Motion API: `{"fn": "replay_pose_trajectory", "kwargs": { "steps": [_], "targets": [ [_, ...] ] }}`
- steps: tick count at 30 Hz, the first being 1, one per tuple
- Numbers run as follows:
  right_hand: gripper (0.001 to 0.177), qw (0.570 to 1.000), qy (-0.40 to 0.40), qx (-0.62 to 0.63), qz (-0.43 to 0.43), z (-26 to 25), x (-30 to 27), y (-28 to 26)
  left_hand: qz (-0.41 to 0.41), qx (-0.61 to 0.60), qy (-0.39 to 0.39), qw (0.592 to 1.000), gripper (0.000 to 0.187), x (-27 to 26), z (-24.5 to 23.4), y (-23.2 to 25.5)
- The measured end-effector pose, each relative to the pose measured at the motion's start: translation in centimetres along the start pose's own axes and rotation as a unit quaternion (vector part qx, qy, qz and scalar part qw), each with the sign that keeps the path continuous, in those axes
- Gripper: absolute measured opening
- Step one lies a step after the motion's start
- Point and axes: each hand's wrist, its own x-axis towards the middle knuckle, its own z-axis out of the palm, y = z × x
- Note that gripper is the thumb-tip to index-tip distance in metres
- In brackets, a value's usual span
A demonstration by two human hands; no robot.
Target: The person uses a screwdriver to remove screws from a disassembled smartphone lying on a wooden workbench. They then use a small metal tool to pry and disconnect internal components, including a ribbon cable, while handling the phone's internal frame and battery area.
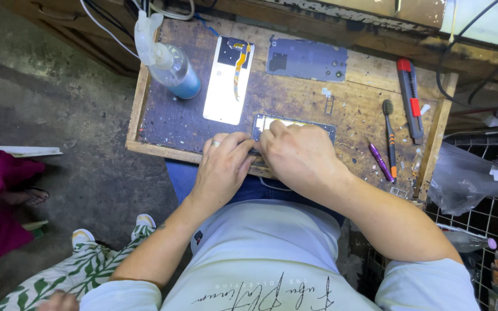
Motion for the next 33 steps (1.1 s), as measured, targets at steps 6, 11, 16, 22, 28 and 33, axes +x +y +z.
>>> {"fn": "replay_pose_trajectory", "kwargs": {
  "steps": [6, 11, 16, 22, 28, 33],
  "targets": [
    [0.013, 1.000, 0.003, -0.005, -0.001, 0.4, 0.3, 0.1, -0.007, 0.002, -0.008, 1.000, 0.034, -0.1, 0.0, 0.0],
    [0.011, 0.999, -0.002, -0.011, -0.036, 0.2, 0.4, 0.2, -0.006, -0.001, -0.002, 1.000, 0.035, -0.5, 0.2, -0.1],
    [0.011, 0.999, 0.020, 0.032, -0.033, 0.4, 0.7, -0.1, -0.004, -0.008, -0.009, 1.000, 0.030, 0.0, 0.2, -0.3],
    [0.018, 0.968, 0.166, 0.188, 0.018, 1.5, -3.7, 2.2, 0.008, -0.027, 0.017, 0.999, 0.023, 1.5, -0.5, -0.5],
    [0.023, 0.791, 0.350, 0.458, 0.203, 3.8, -8.7, 11.3, 0.114, 0.038, 0.001, 0.993, 0.032, 9.9, 1.6, -3.0],
    [0.021, 0.770, 0.379, 0.418, 0.298, 5.7, -10.5, 14.7, 0.165, 0.140, -0.031, 0.976, 0.052, 16.6, 3.8, -4.3]
  ]
}}
